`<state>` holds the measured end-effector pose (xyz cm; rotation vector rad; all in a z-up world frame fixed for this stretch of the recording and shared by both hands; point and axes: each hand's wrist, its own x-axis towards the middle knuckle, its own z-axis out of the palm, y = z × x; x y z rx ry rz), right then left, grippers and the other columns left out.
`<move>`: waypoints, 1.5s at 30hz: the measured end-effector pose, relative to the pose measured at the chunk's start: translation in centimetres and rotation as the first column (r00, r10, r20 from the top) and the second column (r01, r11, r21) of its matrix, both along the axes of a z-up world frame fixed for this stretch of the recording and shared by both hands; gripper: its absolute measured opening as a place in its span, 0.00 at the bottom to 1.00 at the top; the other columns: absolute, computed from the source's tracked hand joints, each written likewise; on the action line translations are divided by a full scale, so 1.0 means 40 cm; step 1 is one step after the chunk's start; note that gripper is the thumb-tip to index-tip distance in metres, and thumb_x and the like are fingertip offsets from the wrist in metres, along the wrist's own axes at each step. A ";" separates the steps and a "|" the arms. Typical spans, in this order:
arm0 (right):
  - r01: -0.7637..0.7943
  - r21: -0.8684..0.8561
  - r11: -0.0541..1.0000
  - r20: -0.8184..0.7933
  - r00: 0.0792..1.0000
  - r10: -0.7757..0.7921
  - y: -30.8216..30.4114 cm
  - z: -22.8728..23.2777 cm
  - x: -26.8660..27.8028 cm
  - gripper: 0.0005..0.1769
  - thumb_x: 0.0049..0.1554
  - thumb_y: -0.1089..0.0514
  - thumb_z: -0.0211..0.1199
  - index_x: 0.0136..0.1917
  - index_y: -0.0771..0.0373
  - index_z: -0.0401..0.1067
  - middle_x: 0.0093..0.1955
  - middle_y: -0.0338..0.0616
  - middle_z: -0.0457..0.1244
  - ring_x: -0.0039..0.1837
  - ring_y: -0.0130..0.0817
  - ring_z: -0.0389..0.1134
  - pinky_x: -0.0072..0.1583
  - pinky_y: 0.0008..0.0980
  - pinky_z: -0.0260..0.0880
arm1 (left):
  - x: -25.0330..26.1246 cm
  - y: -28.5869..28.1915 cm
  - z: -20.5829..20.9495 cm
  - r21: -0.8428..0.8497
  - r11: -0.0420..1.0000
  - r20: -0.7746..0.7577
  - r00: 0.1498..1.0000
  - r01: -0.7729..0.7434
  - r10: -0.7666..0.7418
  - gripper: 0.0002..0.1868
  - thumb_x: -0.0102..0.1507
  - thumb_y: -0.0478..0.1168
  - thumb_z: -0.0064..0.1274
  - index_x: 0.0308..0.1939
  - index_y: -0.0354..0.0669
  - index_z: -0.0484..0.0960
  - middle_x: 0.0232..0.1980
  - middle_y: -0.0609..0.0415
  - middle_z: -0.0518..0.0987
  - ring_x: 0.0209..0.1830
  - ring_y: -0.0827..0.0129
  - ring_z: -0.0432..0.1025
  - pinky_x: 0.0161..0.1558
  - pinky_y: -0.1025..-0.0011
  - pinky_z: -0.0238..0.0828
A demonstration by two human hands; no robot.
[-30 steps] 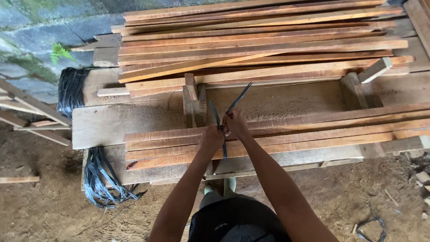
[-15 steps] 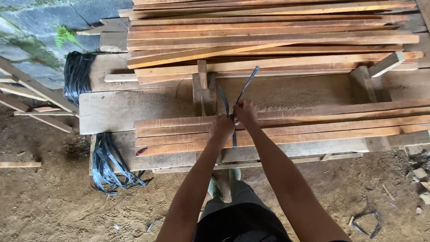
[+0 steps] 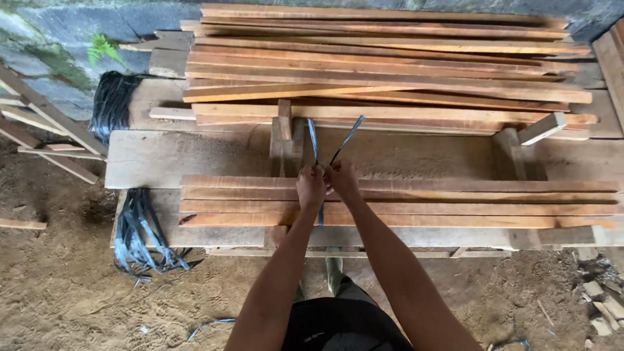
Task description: Organizing and bundling several thin strips of wood together using a plastic strap.
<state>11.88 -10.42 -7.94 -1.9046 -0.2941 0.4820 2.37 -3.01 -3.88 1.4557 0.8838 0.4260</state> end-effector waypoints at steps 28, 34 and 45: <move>0.262 0.342 0.902 -0.712 0.699 0.067 0.120 -0.209 0.156 0.15 0.63 0.50 0.58 0.36 0.55 0.69 0.30 0.34 0.56 0.31 0.28 0.56 0.35 0.32 0.58 | -0.037 -0.023 -0.102 0.002 0.986 0.437 0.887 -0.168 0.150 0.08 0.75 0.38 0.44 0.46 0.39 0.76 0.39 0.56 0.77 0.40 0.73 0.70 0.44 0.72 0.70; 0.335 0.156 0.929 -0.730 0.673 -0.121 0.214 -0.259 0.179 0.15 0.56 0.45 0.59 0.33 0.51 0.62 0.29 0.35 0.53 0.29 0.31 0.53 0.31 0.34 0.54 | -0.039 -0.015 -0.137 -0.292 0.956 0.563 0.806 -0.013 0.183 0.10 0.77 0.40 0.40 0.44 0.42 0.75 0.34 0.61 0.70 0.33 0.78 0.63 0.39 0.75 0.67; 0.515 -0.190 0.836 -0.334 0.767 -0.548 0.253 -0.180 0.138 0.21 0.55 0.47 0.68 0.50 0.68 0.78 0.47 0.54 0.72 0.43 0.41 0.72 0.44 0.44 0.69 | -0.074 -0.038 -0.160 0.062 0.995 0.474 0.879 -0.082 0.043 0.15 0.76 0.41 0.36 0.37 0.36 0.69 0.31 0.55 0.70 0.33 0.74 0.64 0.38 0.71 0.66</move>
